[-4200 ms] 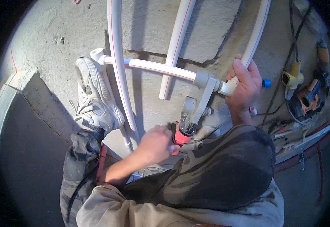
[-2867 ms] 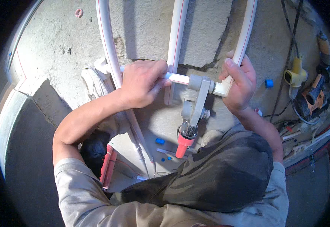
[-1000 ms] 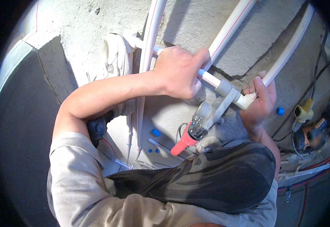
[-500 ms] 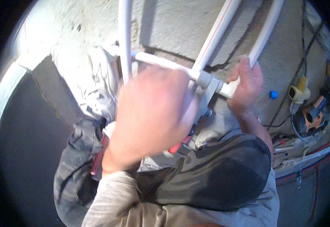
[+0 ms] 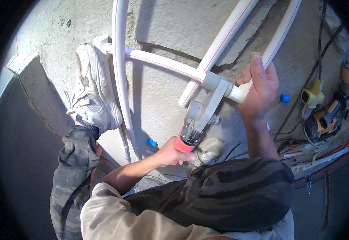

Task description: The person assembles a PVC pipe structure on the floor. They use a red heat gun to soften the pipes and fittings, then connect them by hand to form a rectangular frame.

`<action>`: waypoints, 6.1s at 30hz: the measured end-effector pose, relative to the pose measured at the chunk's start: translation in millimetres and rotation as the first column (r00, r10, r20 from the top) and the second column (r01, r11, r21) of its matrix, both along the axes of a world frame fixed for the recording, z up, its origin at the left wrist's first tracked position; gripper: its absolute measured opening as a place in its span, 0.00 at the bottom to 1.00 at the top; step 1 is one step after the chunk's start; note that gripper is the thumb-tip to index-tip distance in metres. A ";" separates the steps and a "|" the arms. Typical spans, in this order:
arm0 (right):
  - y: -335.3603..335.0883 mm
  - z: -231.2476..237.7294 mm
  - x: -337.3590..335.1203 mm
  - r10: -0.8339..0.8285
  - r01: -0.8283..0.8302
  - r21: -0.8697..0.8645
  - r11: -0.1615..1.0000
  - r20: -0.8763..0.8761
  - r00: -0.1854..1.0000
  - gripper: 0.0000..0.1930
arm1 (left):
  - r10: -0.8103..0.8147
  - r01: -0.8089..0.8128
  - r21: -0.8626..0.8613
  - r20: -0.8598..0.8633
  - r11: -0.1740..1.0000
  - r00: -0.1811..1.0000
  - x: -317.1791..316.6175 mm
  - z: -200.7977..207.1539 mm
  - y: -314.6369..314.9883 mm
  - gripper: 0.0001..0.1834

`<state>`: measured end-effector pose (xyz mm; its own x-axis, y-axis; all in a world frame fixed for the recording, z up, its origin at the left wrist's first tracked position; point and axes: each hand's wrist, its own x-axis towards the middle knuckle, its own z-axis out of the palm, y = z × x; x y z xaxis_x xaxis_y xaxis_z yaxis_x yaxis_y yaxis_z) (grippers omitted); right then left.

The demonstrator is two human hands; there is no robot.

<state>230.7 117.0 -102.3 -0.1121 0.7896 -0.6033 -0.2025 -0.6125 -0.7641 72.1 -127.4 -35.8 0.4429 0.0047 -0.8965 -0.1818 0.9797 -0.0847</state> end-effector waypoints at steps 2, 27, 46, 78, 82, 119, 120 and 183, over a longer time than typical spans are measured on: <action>-0.9 -0.9 2.0 -0.047 0.047 0.001 0.999 -0.027 0.999 0.09 | -0.022 0.024 0.025 -0.073 0.999 0.997 6.5 2.1 9.0 0.11; 7.4 32.1 44.9 0.015 -0.025 -0.125 0.992 -0.084 0.996 0.14 | 0.097 -0.069 0.244 -0.104 0.967 0.990 49.0 53.8 -32.3 0.11; -3.2 0.9 -7.5 -0.096 0.096 -0.010 0.995 0.016 0.995 0.10 | 0.614 -0.240 0.682 -0.377 0.690 0.693 -54.7 32.2 69.2 0.09; -9.7 -7.7 -31.2 -0.059 0.044 0.066 0.997 0.252 0.966 0.15 | 0.721 -0.136 0.855 -0.326 0.501 0.612 -54.5 -45.2 152.5 0.17; -9.9 -6.6 -32.0 -0.062 0.045 0.068 0.997 0.269 0.961 0.15 | 0.715 -0.147 0.859 -0.300 0.491 0.632 -55.1 -45.2 152.2 0.16; -10.9 44.6 -0.4 0.481 -0.426 -0.482 0.765 -0.012 0.877 0.15 | 0.497 0.183 0.732 -0.602 0.656 0.626 -48.8 -40.1 173.8 0.13; -6.2 44.5 5.0 0.531 -0.503 -0.411 0.760 -0.054 0.846 0.16 | 0.463 0.202 0.718 -0.611 0.666 0.642 -50.6 -40.7 175.1 0.12; -26.9 3.9 20.0 0.482 -0.499 -0.095 0.862 -0.154 0.862 0.09 | 0.538 0.311 0.679 -0.725 0.665 0.430 -22.6 6.9 139.1 0.08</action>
